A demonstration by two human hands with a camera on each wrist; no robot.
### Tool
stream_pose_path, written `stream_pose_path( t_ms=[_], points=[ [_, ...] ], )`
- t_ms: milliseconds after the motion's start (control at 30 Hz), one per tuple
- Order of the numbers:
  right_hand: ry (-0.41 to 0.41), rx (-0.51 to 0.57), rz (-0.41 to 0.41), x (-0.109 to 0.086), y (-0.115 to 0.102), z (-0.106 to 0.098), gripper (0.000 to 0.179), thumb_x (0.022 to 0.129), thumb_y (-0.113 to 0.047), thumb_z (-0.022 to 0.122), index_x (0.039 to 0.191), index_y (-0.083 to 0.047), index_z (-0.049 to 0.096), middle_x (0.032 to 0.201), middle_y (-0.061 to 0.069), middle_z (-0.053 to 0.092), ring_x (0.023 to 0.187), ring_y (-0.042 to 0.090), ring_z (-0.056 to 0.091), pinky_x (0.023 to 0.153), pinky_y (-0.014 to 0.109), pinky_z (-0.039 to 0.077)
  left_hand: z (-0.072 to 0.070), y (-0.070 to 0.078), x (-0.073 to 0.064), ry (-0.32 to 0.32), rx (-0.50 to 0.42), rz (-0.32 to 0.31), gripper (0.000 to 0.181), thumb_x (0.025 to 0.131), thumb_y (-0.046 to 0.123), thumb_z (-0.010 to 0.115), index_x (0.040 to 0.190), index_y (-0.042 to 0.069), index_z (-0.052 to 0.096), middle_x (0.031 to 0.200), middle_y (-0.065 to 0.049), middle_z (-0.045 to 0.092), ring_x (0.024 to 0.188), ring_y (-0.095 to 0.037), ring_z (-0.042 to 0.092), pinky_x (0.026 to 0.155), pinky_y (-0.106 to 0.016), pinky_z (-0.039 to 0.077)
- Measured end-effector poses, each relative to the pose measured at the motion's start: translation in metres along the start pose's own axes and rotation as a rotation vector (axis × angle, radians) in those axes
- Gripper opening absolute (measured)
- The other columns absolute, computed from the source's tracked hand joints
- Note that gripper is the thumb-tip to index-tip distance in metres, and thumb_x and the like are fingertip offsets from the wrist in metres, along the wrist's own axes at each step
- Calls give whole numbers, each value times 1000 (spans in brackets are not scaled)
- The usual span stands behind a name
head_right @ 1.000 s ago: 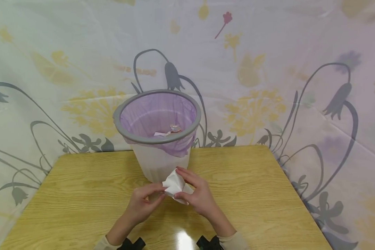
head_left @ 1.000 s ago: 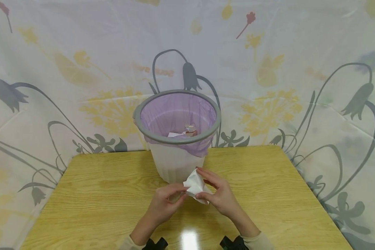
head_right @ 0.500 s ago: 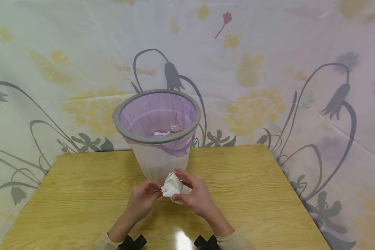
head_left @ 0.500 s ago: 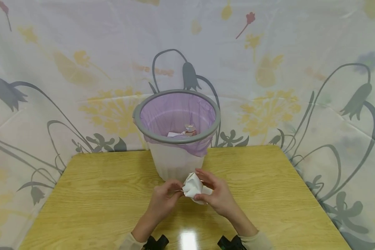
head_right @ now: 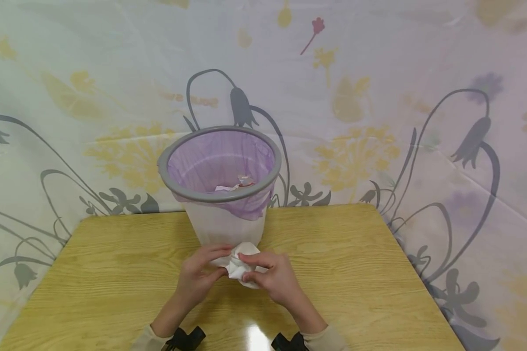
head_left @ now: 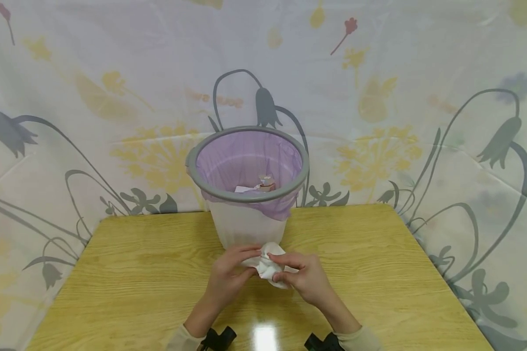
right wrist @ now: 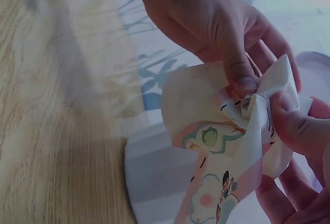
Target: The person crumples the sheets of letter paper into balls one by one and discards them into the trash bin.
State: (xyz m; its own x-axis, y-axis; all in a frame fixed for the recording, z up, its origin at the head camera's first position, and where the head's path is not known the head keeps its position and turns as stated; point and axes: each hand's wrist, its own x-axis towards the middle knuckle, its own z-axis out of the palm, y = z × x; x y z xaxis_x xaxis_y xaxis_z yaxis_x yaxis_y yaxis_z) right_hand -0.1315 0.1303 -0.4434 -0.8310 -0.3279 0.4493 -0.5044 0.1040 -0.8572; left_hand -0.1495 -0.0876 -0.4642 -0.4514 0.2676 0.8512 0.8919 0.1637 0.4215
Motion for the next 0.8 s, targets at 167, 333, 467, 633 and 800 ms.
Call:
stream_pose_path(
  t_ms=[167,333,467,633,800],
  points=[
    [-15,18,-52,1,-3,2,30,75,8,80,104,9,74,98,16,74,91,14,70,73,29,58,-1,0,4,-141,12,68,54,69,-4,80,122,-4,68,125,-16,66,115,-31,63,98,-31,49],
    [14,93,-56,0,4,8,25,75,10,78,100,11,74,94,19,73,86,15,71,71,32,59,-2,0,2,-147,49,75,41,75,-10,77,115,-2,71,117,-14,69,108,-29,67,94,-28,52],
    [51,92,-80,-2,9,14,19,74,15,77,93,11,75,92,19,74,87,18,72,69,32,59,-2,-1,2,-138,101,83,31,76,-13,75,101,5,73,106,-6,69,99,-24,69,89,-25,53],
    [98,37,-146,-1,14,21,16,73,19,75,86,9,75,89,19,74,87,23,73,69,29,59,1,-2,2,-83,137,92,26,73,-15,78,82,8,71,93,-2,67,85,-18,68,79,-20,54],
    [93,19,-143,-1,14,20,14,77,15,74,90,9,75,97,20,73,91,22,73,73,30,59,2,-2,3,-59,171,71,15,82,-7,76,79,7,73,87,-1,68,77,-14,67,73,-16,53]
  ],
)
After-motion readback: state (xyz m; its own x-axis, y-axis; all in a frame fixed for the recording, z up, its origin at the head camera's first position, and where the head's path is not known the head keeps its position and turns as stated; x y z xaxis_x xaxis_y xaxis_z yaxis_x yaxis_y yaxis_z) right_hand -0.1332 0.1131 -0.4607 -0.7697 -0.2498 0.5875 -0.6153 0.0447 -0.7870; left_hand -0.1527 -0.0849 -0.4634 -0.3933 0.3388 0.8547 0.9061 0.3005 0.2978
